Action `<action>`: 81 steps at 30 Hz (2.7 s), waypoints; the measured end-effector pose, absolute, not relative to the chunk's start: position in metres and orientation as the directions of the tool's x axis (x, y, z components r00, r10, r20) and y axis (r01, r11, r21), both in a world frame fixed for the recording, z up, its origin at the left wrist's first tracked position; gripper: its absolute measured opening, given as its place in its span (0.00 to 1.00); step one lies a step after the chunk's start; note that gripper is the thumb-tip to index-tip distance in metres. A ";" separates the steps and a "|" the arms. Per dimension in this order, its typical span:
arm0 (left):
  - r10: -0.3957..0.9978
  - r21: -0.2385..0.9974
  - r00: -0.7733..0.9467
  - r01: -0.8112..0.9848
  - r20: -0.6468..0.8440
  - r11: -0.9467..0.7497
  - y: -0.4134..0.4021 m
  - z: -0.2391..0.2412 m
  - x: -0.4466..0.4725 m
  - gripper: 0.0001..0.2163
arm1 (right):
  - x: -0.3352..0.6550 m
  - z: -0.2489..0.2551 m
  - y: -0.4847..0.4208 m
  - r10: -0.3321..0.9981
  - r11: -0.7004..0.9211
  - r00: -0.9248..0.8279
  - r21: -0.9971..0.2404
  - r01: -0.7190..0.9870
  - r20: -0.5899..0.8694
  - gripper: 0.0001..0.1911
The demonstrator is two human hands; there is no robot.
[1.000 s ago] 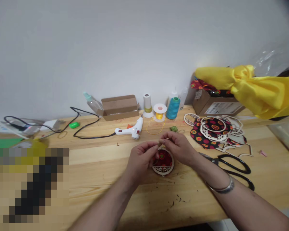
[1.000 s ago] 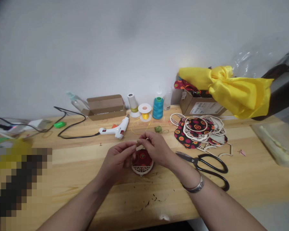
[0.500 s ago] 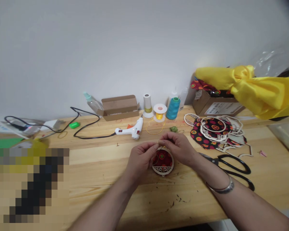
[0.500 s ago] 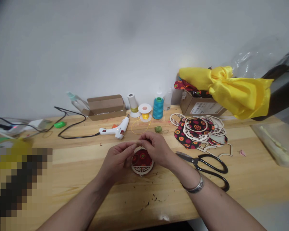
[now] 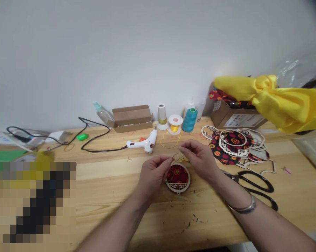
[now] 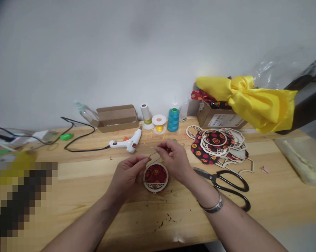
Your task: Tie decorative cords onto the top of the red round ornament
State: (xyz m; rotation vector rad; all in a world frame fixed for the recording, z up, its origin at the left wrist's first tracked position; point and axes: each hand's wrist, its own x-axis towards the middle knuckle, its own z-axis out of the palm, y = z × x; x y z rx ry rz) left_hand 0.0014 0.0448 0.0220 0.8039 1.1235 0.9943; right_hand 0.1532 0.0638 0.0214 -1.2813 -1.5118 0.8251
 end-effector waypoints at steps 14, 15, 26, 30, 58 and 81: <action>0.984 0.984 0.041 0.056 -0.173 0.170 0.041 0.022 0.001 0.09 | 0.147 0.028 0.057 0.956 0.292 -0.163 -0.858 0.422 0.246 0.05; 0.985 0.985 0.041 0.059 -0.166 0.163 0.041 0.021 0.001 0.09 | 0.147 0.028 0.057 0.956 0.292 -0.164 -0.857 0.424 0.244 0.05; 0.988 0.982 0.003 0.103 -0.157 0.156 0.041 0.023 0.001 0.09 | 0.145 0.028 0.056 0.963 0.269 -0.146 -0.861 0.431 0.227 0.06; 0.985 0.980 0.010 0.104 -0.170 0.168 0.040 0.020 0.001 0.09 | 0.145 0.025 0.055 0.956 0.294 -0.151 -0.843 0.450 0.252 0.05; 0.982 0.981 0.042 0.076 -0.184 0.181 0.043 0.023 0.000 0.09 | 0.147 0.027 0.054 0.951 0.310 -0.180 -0.817 0.487 0.253 0.05; 0.973 0.974 0.055 0.015 -0.225 0.225 0.043 0.023 0.000 0.08 | 0.147 0.028 0.055 0.949 0.309 -0.202 -0.839 0.448 0.241 0.04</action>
